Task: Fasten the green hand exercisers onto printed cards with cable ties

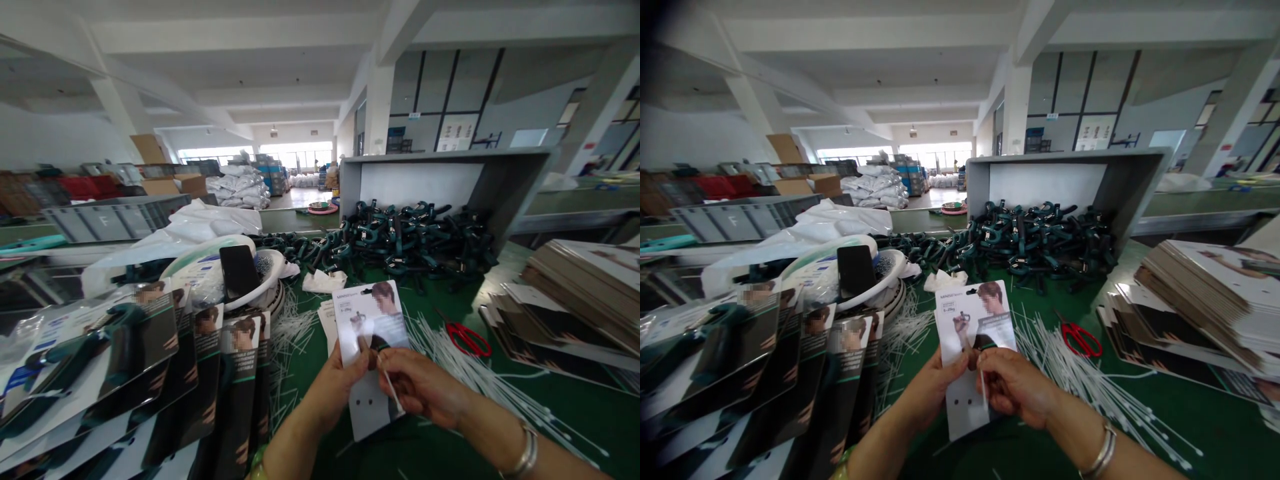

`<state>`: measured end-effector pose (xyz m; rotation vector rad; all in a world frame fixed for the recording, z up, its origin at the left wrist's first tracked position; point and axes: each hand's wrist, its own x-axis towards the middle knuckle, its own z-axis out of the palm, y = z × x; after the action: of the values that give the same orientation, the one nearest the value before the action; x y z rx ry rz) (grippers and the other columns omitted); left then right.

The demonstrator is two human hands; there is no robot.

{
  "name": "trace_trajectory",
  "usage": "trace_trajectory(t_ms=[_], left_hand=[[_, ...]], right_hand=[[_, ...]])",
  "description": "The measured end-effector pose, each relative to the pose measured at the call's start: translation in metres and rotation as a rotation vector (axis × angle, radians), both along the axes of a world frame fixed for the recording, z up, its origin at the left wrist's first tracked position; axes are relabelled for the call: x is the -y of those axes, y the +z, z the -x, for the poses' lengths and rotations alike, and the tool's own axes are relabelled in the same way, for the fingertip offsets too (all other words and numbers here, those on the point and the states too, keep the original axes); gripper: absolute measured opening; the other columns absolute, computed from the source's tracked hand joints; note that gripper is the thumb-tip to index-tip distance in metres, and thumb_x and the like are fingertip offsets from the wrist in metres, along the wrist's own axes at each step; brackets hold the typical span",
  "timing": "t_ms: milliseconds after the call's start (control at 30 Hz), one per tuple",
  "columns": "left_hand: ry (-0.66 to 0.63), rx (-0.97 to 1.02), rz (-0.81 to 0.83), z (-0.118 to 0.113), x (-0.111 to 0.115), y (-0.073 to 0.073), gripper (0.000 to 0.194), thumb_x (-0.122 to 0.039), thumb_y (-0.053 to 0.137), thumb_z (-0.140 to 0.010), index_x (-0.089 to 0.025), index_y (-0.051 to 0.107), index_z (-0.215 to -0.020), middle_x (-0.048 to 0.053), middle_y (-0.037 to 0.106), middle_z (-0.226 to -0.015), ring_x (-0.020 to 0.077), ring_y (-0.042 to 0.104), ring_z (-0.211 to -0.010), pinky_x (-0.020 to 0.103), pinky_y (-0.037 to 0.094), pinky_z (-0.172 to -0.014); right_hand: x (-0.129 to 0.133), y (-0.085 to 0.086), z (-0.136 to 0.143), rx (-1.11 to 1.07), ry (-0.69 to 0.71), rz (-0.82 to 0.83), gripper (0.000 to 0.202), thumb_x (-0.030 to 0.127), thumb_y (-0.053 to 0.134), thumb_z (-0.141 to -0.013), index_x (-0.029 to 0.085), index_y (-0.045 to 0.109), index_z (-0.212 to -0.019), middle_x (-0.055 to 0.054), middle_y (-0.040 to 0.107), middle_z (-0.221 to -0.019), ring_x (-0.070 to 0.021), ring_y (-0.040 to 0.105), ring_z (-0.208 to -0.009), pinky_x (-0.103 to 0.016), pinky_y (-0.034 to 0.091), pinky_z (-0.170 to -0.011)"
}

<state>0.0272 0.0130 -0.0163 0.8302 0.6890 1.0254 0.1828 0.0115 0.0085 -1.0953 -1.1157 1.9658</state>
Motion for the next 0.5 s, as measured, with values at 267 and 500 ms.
trace_trajectory(t_ms=[267,500], left_hand=[[-0.014,0.029,-0.041,-0.006,0.004,0.000,0.044,-0.041,0.073,-0.065,-0.016,0.056,-0.098,0.002,0.060,-0.081,0.0139,0.054,-0.069,0.028,0.041,-0.070],[0.176,0.000,-0.019,0.001,-0.001,0.002,0.057,-0.030,0.075,-0.063,-0.017,0.052,-0.113,0.001,0.061,-0.076,0.0145,0.056,-0.068,0.029,0.043,-0.070]], right_hand=[[0.009,0.003,-0.004,0.178,-0.030,-0.006,0.018,0.034,0.053,-0.066,0.017,0.046,-0.065,0.006,0.049,-0.048,-0.0006,0.031,-0.029,-0.018,0.009,-0.033],[0.010,0.014,-0.015,0.244,-0.088,-0.127,0.033,0.047,0.058,-0.069,0.016,0.050,-0.067,0.002,0.057,-0.061,-0.0008,0.037,-0.033,-0.018,0.012,-0.035]])
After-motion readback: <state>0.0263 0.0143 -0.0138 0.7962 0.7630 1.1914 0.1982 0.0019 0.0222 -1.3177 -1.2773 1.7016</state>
